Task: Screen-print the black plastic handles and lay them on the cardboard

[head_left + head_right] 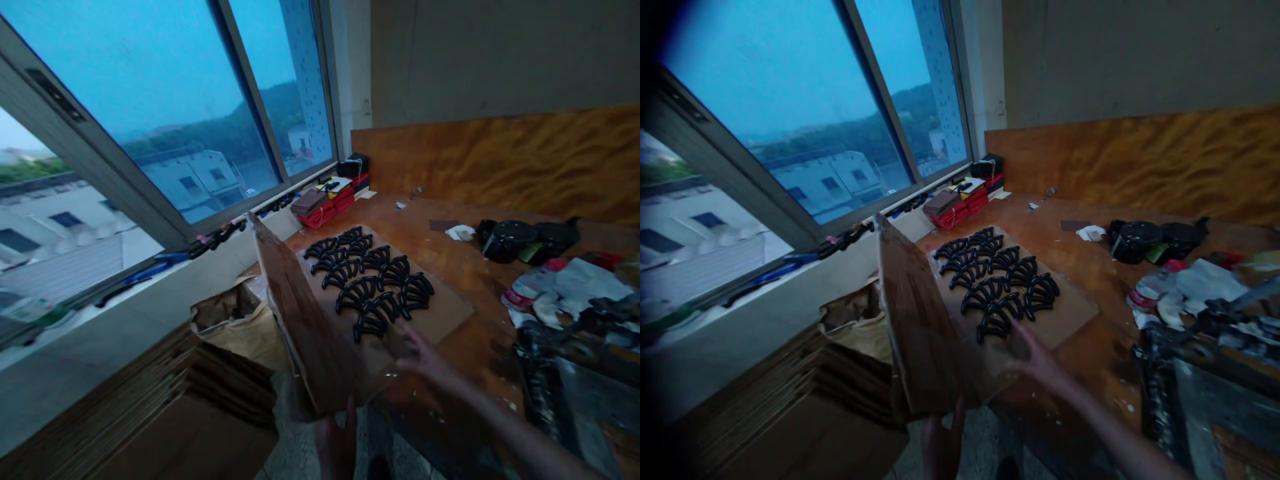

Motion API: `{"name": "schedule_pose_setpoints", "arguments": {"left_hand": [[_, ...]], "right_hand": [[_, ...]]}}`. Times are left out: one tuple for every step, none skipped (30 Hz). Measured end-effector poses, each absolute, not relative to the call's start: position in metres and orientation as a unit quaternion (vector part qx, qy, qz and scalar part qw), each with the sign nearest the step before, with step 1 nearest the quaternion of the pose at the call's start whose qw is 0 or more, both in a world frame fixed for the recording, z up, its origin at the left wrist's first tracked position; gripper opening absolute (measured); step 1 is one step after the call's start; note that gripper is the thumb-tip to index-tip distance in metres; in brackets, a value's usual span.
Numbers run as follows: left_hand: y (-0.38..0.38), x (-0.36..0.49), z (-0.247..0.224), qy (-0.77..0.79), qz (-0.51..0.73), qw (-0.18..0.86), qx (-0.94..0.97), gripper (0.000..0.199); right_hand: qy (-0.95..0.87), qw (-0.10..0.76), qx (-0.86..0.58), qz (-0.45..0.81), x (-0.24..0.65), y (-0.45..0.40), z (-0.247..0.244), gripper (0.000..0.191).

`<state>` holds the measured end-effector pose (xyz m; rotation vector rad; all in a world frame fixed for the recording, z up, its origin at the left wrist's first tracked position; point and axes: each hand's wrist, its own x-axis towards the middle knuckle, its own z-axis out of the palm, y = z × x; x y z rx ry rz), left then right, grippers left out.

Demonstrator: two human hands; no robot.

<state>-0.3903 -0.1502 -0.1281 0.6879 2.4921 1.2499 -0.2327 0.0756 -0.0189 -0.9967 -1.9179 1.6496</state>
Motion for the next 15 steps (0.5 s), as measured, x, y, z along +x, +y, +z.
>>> {"name": "schedule_pose_setpoints", "arguments": {"left_hand": [[-0.142, -0.386, -0.126, 0.847, 0.432, 0.160, 0.266, 0.036], [-0.137, -0.384, -0.122, 0.830, 0.435, 0.183, 0.296, 0.036], [-0.134, -0.385, -0.119, 0.814, 0.440, 0.199, 0.322, 0.036], [-0.134, -0.387, -0.115, 0.803, 0.446, 0.205, 0.339, 0.038], [-0.137, -0.391, -0.111, 0.797, 0.450, 0.204, 0.348, 0.040], [-0.142, -0.395, -0.107, 0.793, 0.451, 0.199, 0.357, 0.043], [-0.149, -0.401, -0.104, 0.788, 0.449, 0.197, 0.372, 0.045], [-0.155, -0.408, -0.100, 0.778, 0.445, 0.202, 0.395, 0.049], [-0.160, -0.417, -0.097, 0.764, 0.445, 0.209, 0.417, 0.053], [-0.163, -0.428, -0.093, 0.749, 0.451, 0.220, 0.433, 0.058], [-0.162, -0.443, -0.088, 0.735, 0.466, 0.231, 0.435, 0.063], [-0.159, -0.462, -0.083, 0.725, 0.492, 0.236, 0.420, 0.067], [-0.152, -0.484, -0.076, 0.722, 0.522, 0.236, 0.389, 0.071], [-0.143, -0.510, -0.069, 0.726, 0.557, 0.220, 0.338, 0.074], [-0.132, -0.537, -0.061, 0.726, 0.588, 0.204, 0.293, 0.074]], "right_hand": [[-0.740, 0.184, -0.273, 0.586, -0.254, 0.044, -0.013, 0.099], [-0.775, 0.168, -0.220, 0.569, -0.275, 0.015, -0.007, 0.104], [-0.794, 0.158, -0.193, 0.555, -0.294, -0.009, -0.003, 0.106], [-0.799, 0.174, -0.193, 0.542, -0.310, -0.028, 0.000, 0.100], [-0.805, 0.181, -0.190, 0.532, -0.322, -0.040, 0.003, 0.094], [-0.807, 0.189, -0.189, 0.526, -0.329, -0.046, 0.006, 0.090], [-0.810, 0.194, -0.183, 0.523, -0.329, -0.047, 0.009, 0.088], [-0.814, 0.190, -0.171, 0.522, -0.324, -0.044, 0.012, 0.087], [-0.817, 0.180, -0.159, 0.525, -0.312, -0.038, 0.016, 0.085], [-0.818, 0.163, -0.152, 0.531, -0.294, -0.031, 0.020, 0.081], [-0.816, 0.143, -0.154, 0.538, -0.271, -0.022, 0.023, 0.075], [-0.808, 0.117, -0.168, 0.553, -0.244, -0.014, 0.025, 0.066], [-0.794, 0.098, -0.197, 0.566, -0.215, -0.005, 0.024, 0.059], [-0.773, 0.093, -0.243, 0.579, -0.185, 0.003, 0.021, 0.055], [-0.744, 0.094, -0.287, 0.596, -0.156, 0.011, 0.016, 0.052]]}}
